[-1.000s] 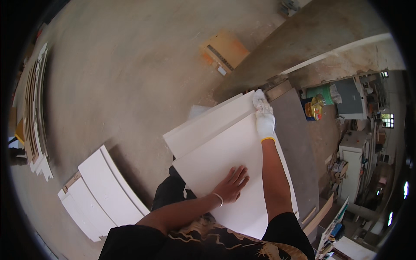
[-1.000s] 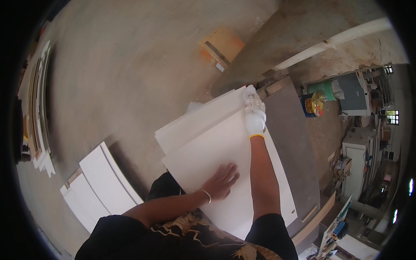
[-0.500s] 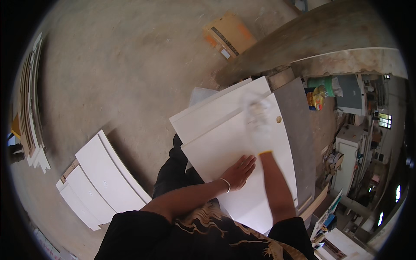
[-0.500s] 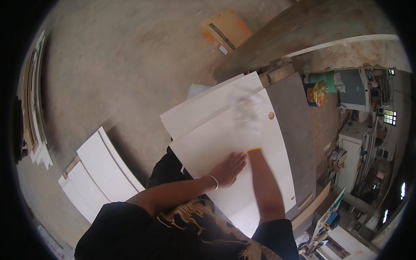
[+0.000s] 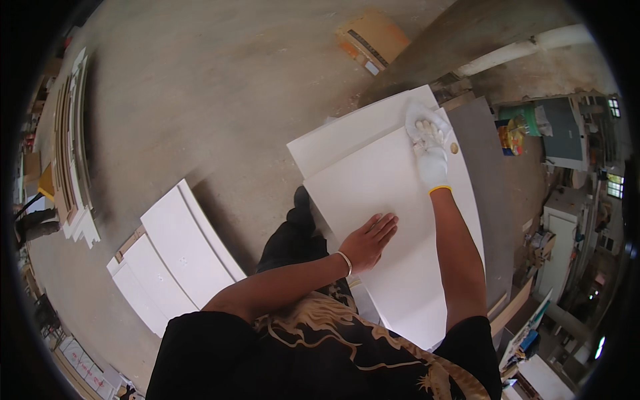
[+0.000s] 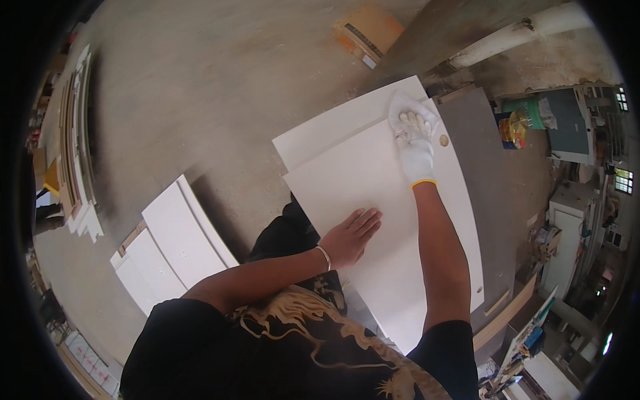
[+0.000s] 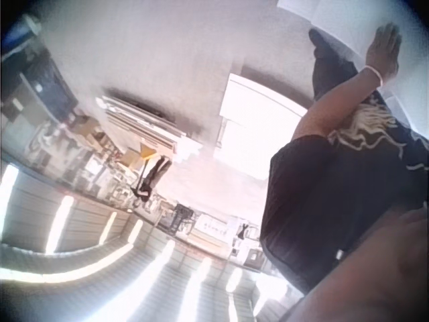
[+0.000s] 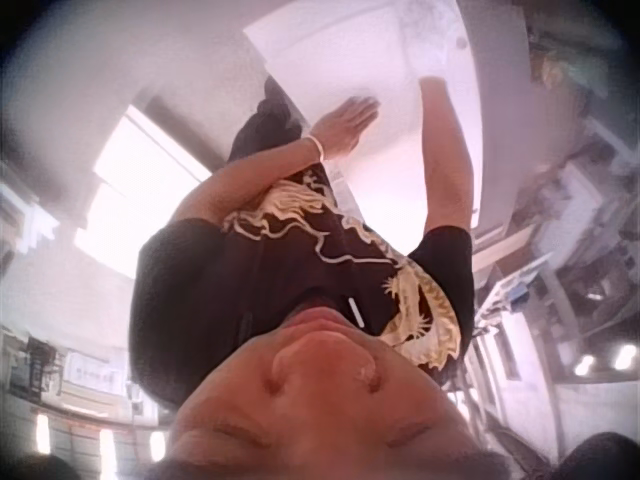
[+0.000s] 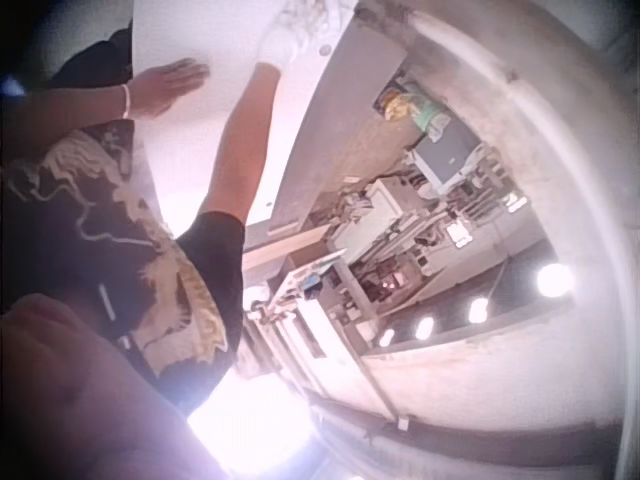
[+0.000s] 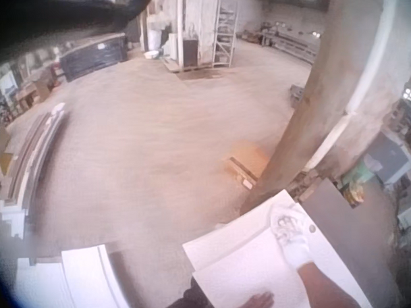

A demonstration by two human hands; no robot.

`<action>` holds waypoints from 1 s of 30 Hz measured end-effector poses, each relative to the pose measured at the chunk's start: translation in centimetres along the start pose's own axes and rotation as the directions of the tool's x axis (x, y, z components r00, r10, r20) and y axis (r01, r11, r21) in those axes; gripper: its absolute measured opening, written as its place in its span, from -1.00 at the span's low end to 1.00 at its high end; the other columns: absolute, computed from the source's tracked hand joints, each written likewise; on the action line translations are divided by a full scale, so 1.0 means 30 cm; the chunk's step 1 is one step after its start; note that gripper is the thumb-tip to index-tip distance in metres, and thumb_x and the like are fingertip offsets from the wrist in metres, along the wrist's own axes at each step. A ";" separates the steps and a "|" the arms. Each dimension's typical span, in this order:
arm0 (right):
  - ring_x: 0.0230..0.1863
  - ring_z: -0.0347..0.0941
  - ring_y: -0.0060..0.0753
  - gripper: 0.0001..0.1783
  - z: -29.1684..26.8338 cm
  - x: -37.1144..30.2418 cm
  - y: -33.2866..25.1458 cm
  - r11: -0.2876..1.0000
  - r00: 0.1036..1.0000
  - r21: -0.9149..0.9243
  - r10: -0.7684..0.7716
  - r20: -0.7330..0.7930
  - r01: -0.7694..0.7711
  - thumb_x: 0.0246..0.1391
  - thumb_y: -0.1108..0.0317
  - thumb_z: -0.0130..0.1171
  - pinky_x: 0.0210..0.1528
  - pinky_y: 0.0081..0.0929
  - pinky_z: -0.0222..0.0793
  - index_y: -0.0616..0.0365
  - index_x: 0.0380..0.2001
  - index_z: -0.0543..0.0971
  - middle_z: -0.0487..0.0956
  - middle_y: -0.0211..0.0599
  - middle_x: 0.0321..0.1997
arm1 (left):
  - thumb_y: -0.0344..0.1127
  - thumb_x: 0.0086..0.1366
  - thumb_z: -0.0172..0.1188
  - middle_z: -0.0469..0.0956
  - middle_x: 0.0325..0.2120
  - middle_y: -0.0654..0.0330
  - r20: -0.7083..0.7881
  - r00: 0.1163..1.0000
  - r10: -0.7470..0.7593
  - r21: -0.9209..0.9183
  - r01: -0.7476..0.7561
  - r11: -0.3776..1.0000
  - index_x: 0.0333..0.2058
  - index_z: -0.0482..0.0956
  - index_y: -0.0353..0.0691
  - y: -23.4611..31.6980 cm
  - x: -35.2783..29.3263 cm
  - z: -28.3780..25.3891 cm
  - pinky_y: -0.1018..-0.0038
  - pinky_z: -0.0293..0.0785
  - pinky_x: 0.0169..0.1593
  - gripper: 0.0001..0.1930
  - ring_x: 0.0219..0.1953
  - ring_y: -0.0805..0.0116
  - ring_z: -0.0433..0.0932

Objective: The person wipes large white panels with a cloth and a plastic bottle, then uses a squeegee to smooth the surface. They repeat this process on multiple panels, stacking them after cleaning.

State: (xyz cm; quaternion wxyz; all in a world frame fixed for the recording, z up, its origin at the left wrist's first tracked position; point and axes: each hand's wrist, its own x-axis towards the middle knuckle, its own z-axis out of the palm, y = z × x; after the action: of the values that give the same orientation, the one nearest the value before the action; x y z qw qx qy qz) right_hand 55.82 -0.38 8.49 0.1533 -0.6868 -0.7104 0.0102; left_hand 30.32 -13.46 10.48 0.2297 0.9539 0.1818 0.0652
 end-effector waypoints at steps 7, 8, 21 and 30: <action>0.24 0.35 -0.19 -0.68 0.090 -0.105 -0.689 0.910 0.945 0.253 -0.317 -0.082 0.328 0.11 0.26 0.26 0.41 -0.12 0.22 -0.03 -0.05 0.59 0.56 -0.43 0.00 | 0.03 0.48 -0.07 0.00 0.60 0.01 0.006 0.998 0.055 0.057 -0.056 0.997 0.52 0.07 -0.34 -0.033 -0.022 0.105 0.08 -0.19 0.64 -0.22 0.63 0.11 -0.04; 0.23 0.36 -0.20 -0.69 0.082 -0.111 -0.742 0.878 0.928 0.302 -0.364 -0.083 0.371 0.11 0.24 0.26 0.41 -0.12 0.22 -0.03 -0.06 0.59 0.56 -0.44 0.00 | 0.04 0.49 -0.10 -0.02 0.61 0.03 0.029 0.997 0.069 0.111 -0.072 0.991 0.52 0.07 -0.33 -0.038 -0.023 0.110 0.07 -0.20 0.65 -0.22 0.63 0.12 -0.03; 0.59 0.17 -0.10 -0.48 0.050 -0.151 -0.609 0.951 0.959 0.233 -0.241 0.150 0.202 0.27 0.23 0.12 0.64 -0.07 -0.05 -0.08 0.30 0.60 0.44 -0.28 0.51 | -0.09 0.50 -0.11 0.37 0.44 0.00 -0.203 0.975 -0.088 -0.469 -0.018 0.883 0.36 0.38 -0.28 -0.049 -0.001 0.258 0.31 0.19 0.54 -0.42 0.50 0.20 0.30; 0.64 0.08 0.05 -0.25 0.100 -0.181 -0.394 0.766 0.901 0.637 -0.212 0.378 -0.087 0.18 0.54 0.06 0.66 -0.19 -0.05 0.09 0.48 0.38 0.33 -0.14 0.59 | -0.13 0.45 0.06 0.21 0.51 -0.07 0.229 0.973 0.016 -0.200 0.031 0.979 0.42 0.30 -0.42 -0.044 -0.056 0.150 0.04 -0.06 0.63 -0.33 0.60 -0.04 0.05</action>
State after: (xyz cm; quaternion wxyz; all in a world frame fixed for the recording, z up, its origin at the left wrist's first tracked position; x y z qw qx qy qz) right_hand 43.69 -5.78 7.17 0.2179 -0.5488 -0.7029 0.3966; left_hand 29.29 -14.87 5.81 0.3451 0.9261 0.1499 -0.0281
